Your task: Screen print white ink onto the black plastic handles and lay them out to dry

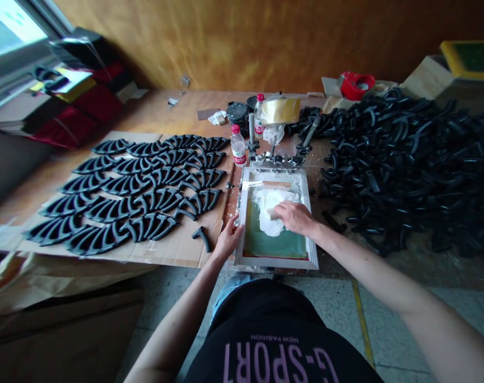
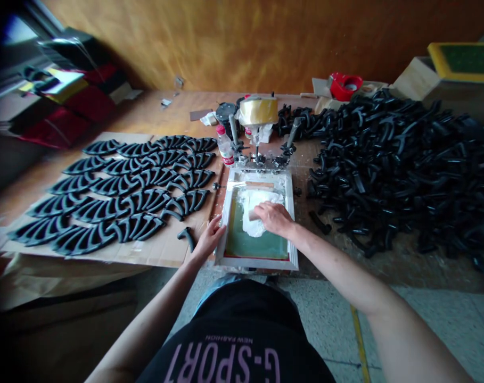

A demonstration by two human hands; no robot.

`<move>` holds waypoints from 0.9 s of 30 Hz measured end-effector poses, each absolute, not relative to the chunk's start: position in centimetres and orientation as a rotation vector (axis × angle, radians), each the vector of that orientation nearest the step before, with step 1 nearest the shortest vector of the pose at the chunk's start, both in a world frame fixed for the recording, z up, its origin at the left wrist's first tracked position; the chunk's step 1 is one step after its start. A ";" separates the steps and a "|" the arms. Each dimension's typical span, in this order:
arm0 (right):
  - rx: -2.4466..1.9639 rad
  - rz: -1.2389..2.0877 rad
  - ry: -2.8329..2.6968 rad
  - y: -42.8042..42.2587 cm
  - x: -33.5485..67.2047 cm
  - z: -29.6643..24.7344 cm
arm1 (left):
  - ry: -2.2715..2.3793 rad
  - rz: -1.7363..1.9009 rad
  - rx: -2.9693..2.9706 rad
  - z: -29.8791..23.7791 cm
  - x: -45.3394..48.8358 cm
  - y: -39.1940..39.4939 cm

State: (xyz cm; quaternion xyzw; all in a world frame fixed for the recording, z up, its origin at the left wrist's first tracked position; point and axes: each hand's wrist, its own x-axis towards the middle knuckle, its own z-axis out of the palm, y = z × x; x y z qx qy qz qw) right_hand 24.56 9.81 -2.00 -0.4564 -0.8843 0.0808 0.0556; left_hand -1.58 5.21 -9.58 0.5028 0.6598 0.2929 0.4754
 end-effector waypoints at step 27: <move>-1.894 0.155 -1.746 15.8 34.2 -0.6 | 1.257 1.312 1.133 5.3 0.2 9.0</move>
